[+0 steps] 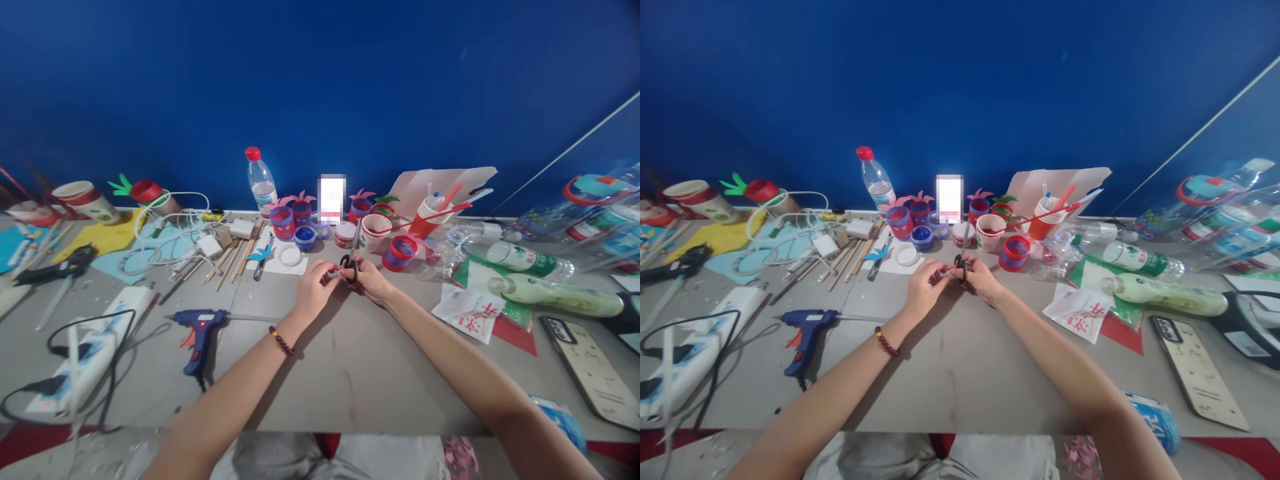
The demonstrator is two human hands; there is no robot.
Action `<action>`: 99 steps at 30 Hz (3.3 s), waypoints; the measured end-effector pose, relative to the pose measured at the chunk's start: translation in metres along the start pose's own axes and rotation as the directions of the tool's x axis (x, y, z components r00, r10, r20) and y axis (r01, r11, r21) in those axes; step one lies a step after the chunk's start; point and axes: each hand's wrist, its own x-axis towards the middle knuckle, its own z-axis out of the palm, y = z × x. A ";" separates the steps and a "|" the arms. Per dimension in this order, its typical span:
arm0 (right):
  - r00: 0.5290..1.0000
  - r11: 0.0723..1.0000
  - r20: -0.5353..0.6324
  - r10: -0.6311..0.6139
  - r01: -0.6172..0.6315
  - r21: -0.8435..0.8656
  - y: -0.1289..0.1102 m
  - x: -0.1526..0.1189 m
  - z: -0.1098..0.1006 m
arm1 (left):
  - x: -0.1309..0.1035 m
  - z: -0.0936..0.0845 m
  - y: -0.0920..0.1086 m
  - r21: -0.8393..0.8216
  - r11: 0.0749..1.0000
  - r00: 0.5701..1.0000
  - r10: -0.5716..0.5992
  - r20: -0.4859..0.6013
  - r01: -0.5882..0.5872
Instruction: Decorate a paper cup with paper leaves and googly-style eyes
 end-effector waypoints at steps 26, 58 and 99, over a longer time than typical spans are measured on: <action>0.997 0.993 0.070 -0.026 0.018 0.115 -0.002 0.001 -0.007 | -0.001 0.001 -0.001 -0.152 0.988 1.000 0.017 -0.026 -0.021; 0.990 0.997 -0.137 -0.042 0.051 0.063 0.006 0.001 0.001 | 0.000 -0.001 0.003 -0.028 0.997 0.997 -0.075 -0.008 0.074; 0.995 0.992 0.070 -0.067 0.074 -0.107 0.021 -0.017 0.012 | 0.002 -0.002 0.006 -0.390 0.870 0.950 -0.310 0.046 0.303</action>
